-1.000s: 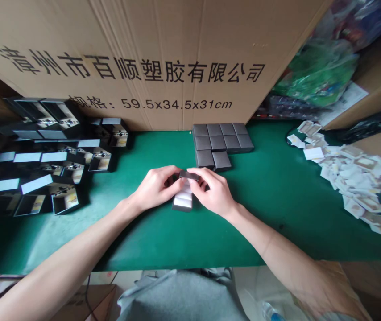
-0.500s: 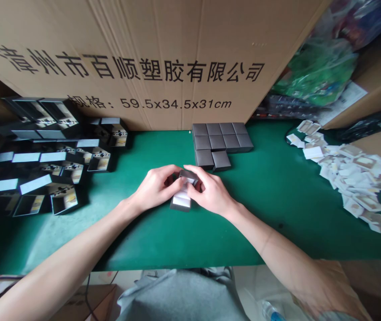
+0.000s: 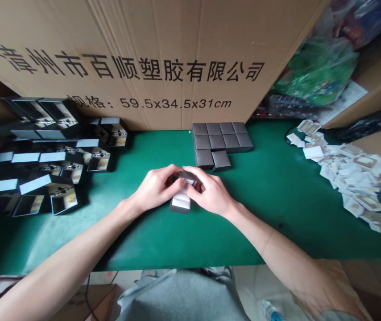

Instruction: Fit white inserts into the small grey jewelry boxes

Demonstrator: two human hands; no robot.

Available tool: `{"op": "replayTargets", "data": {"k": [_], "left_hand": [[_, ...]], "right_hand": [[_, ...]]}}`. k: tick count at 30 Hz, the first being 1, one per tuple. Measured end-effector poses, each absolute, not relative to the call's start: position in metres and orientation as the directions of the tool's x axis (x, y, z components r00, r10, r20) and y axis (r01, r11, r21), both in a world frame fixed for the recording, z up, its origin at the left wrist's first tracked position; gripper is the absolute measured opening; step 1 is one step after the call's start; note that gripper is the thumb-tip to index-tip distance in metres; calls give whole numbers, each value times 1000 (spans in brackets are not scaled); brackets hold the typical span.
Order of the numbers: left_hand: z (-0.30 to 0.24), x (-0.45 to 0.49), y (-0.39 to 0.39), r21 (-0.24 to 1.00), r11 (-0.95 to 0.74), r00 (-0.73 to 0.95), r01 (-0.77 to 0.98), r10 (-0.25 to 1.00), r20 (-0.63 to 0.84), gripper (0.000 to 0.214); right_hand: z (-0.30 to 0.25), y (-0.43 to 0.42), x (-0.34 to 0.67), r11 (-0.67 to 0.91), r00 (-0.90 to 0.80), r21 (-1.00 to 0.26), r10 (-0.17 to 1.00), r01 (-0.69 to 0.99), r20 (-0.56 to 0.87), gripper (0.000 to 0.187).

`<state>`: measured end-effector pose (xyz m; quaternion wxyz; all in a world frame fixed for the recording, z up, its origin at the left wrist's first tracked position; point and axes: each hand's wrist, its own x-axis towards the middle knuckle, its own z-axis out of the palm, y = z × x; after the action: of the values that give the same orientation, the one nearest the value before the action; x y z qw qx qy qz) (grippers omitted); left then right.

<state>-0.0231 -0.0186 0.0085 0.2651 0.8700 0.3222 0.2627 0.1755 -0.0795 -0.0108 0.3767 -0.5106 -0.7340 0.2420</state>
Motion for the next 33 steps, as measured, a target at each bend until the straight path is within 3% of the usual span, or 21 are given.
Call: {"op": "replayTargets", "data": {"k": [10,23,33], "left_hand": [[10,-23,-19,621,-652,632,436,713,304,21],[12,-22,-20,621,-644,626,448,721,297,25],[12,-22,-19,614,-660,633,433,708,314,24]], "right_hand": [[-11,-79,174,398,-191,-722,915,566,355,38],[-7,-78,179,350,-267,-766,934,539,238,54],[-7,-78,180,308,-264,-795,945,523,193,56]]}}
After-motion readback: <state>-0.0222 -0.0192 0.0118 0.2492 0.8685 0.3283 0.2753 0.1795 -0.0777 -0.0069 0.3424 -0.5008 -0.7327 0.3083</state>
